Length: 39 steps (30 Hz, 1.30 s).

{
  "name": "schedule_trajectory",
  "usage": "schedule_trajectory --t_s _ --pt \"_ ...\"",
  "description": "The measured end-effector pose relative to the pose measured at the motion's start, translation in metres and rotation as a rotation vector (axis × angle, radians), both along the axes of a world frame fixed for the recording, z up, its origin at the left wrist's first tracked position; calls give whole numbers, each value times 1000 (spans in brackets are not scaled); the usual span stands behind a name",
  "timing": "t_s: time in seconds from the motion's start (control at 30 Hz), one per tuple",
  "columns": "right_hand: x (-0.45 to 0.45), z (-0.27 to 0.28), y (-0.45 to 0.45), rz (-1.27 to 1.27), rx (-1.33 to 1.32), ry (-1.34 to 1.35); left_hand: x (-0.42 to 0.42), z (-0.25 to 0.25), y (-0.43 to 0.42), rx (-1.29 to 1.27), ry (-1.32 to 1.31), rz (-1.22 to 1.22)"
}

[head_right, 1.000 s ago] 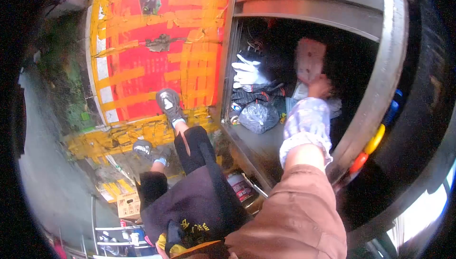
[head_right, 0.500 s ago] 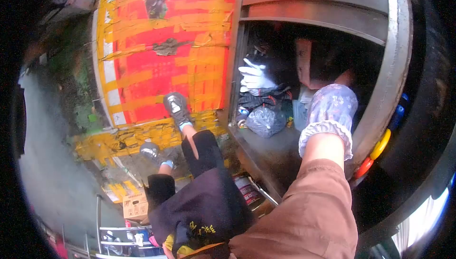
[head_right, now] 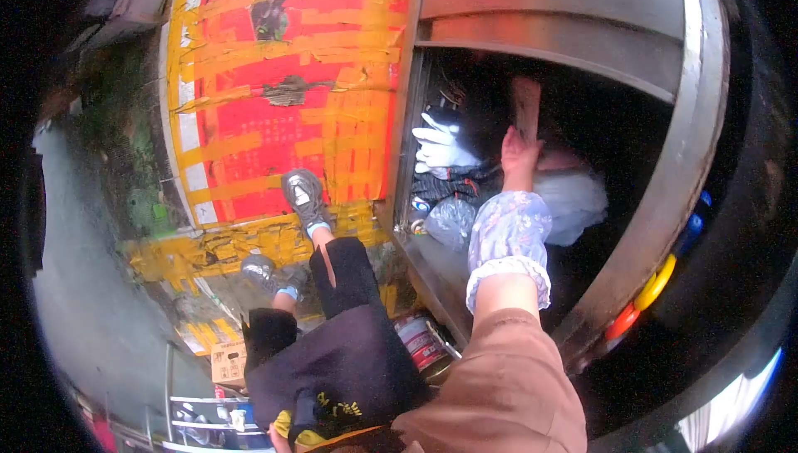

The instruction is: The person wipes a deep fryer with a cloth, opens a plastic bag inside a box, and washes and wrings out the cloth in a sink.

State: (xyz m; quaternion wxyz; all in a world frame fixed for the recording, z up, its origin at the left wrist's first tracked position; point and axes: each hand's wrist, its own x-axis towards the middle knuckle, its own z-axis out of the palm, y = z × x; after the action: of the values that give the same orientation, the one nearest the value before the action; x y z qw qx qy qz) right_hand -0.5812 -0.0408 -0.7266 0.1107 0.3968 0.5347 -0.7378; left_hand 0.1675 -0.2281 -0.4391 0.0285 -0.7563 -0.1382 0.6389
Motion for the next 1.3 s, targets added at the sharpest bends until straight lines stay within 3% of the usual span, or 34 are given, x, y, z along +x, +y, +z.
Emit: schedule_trajectory --t_s 0.07,0.1,0.17,0.27,0.5,0.63,0.67,0.7,0.73,0.77,0.8,0.87,0.97,1.13,1.2,1.23,1.3 --pt "-20 -10 -17 -158 -9 -3 1 -3 -1 -22 8 1" --pt "-26 -16 -26 -10 167 183 2 -6 -2 -28 15 3" --pt "-37 5 -39 -311 22 122 9 -5 -8 -43 30 -18" --pt "-40 31 -54 -423 -47 136 15 -2 -11 -60 68 -48" --pt "58 69 -65 -466 -192 126 31 12 -27 33 103 -83" --pt "159 115 -94 -335 -121 25 6 13 -43 -264 415 -385" --pt "178 133 -105 -369 -126 -16 -46 33 -71 -263 435 -557" --pt "196 136 -99 -331 -162 -43 -79 49 -86 -264 491 -452" --pt "215 140 -98 -323 -146 -64 -86 39 -90 -202 473 -614" --pt "235 150 -102 -303 -140 -86 -87 26 -91 -348 636 -764" --pt "255 150 -96 -270 -161 -104 -117 27 -105 -649 756 -1062" --pt "299 143 -83 -198 -145 -98 -144 5 -113 -869 823 -1275" --pt "357 175 -86 -82 -81 -171 -225 17 -135 -975 572 -1646" --pt "421 259 -103 157 0 -326 -312 23 -148 -756 527 -2055" --pt "443 272 -97 268 -67 -389 -314 31 -150 -633 567 -2044" --pt "452 277 -94 323 -102 -417 -297 20 -145 -743 553 -1975" --pt "468 281 -99 408 -140 -444 -265 11 -149 -600 482 -1937"
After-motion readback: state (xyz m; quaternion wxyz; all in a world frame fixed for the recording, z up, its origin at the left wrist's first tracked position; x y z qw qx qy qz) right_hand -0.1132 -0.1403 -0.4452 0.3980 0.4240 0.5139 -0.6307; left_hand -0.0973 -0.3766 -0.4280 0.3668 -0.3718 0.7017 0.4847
